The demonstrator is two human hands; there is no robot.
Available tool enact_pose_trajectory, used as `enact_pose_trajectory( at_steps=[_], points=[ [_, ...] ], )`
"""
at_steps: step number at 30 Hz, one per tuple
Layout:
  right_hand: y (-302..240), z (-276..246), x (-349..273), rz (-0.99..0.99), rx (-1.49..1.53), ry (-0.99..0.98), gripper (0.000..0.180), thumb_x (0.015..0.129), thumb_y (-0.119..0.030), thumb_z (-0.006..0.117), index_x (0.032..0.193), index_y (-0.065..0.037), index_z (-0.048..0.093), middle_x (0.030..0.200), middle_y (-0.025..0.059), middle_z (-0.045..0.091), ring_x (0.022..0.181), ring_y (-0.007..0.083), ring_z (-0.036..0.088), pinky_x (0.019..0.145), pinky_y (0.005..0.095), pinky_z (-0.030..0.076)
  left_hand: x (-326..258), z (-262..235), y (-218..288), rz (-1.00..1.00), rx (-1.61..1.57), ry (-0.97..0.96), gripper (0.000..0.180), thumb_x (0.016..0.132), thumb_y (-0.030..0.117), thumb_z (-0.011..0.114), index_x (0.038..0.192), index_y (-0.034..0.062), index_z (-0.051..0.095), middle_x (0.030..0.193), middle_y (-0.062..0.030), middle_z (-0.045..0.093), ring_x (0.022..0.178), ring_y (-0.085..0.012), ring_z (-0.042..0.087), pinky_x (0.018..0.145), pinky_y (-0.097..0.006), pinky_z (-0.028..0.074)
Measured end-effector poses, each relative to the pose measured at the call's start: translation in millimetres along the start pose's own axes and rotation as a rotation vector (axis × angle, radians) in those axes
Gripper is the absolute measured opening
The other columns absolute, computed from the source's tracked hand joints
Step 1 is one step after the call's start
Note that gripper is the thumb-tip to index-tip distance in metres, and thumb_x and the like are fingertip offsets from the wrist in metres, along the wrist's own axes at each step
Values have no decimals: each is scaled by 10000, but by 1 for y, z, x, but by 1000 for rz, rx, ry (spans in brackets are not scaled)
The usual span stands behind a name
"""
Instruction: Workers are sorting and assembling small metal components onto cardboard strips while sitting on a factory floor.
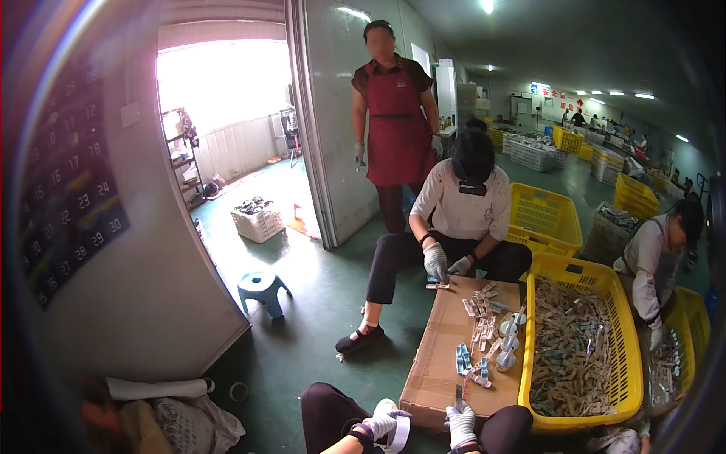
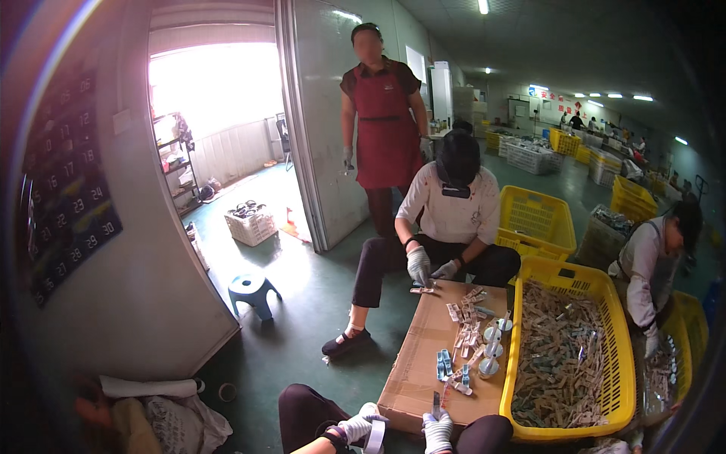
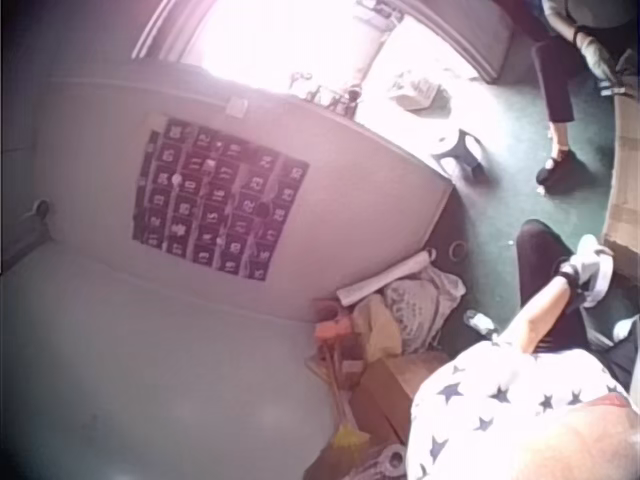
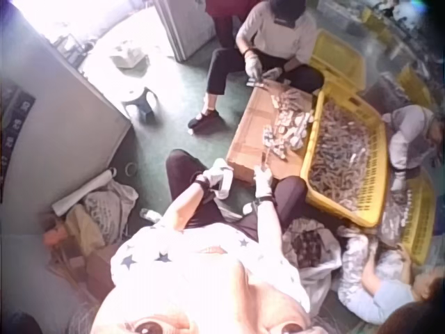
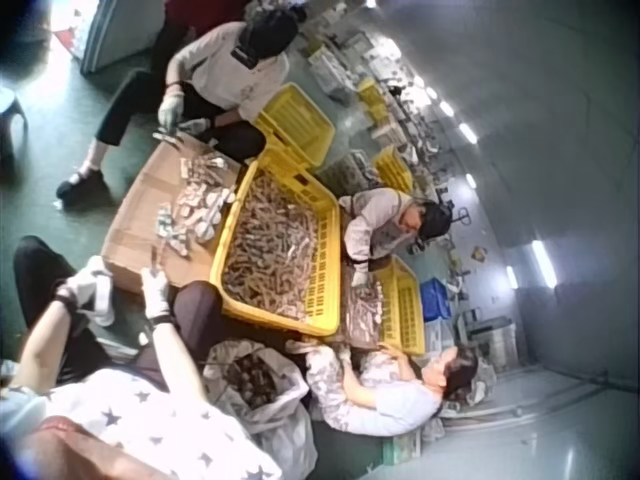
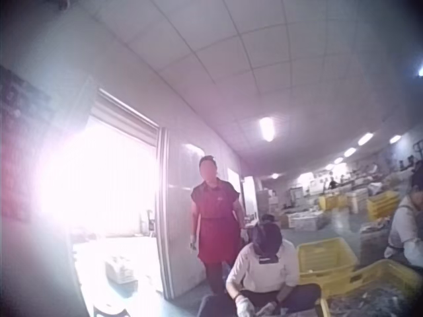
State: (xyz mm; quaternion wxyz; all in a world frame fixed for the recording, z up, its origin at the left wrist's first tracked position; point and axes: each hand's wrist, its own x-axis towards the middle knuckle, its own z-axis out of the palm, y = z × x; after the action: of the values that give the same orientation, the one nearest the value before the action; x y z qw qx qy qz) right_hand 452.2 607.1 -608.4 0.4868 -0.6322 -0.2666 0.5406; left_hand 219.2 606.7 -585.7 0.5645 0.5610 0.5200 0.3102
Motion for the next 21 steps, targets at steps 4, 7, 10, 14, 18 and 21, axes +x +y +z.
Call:
enact_pose_trajectory(
  at_steps=[4,7,10,14,18,21],
  points=[
    [12,-9,8,-8,75,-1,315,841,-27,636,1142,-70,554,688,-14,544,489,88,469,395,248,428,-10,2,53,-111,-93,-91,224,780,80,740,749,83,517,649,36,425,608,-73,386,475,-292,323],
    [9,5,5,9,5,-15,313,846,-27,633,1146,-69,555,687,-12,543,492,88,472,395,246,431,-12,-16,20,45,63,-101,237,782,93,750,774,87,513,662,34,421,620,-74,383,487,-293,331],
    [9,0,2,-51,2,-6,320,848,-28,634,1156,-67,556,682,-8,544,487,90,473,393,251,435,-9,-4,5,-32,-76,-3,253,782,124,765,816,79,518,685,27,431,638,-79,396,499,-294,339],
    [10,9,5,-32,-6,-51,319,849,-30,636,1156,-70,558,673,-3,544,480,94,475,390,258,439,22,-18,-92,-144,42,-56,584,683,-213,427,1115,70,699,885,-20,674,731,-130,603,624,-235,460],
    [13,2,8,4,38,-34,334,847,-26,636,1167,-81,558,653,-1,541,471,97,482,386,262,443,25,-11,-82,-151,32,-79,532,689,-213,452,1076,49,704,883,-42,683,730,-140,611,614,-258,475],
    [12,4,7,12,34,-43,338,845,-24,637,1168,-82,558,645,-2,539,464,98,485,386,262,444,19,-11,-80,-184,-62,-71,515,700,-206,454,1066,52,708,906,-50,687,734,-146,618,613,-256,477]
  ],
)
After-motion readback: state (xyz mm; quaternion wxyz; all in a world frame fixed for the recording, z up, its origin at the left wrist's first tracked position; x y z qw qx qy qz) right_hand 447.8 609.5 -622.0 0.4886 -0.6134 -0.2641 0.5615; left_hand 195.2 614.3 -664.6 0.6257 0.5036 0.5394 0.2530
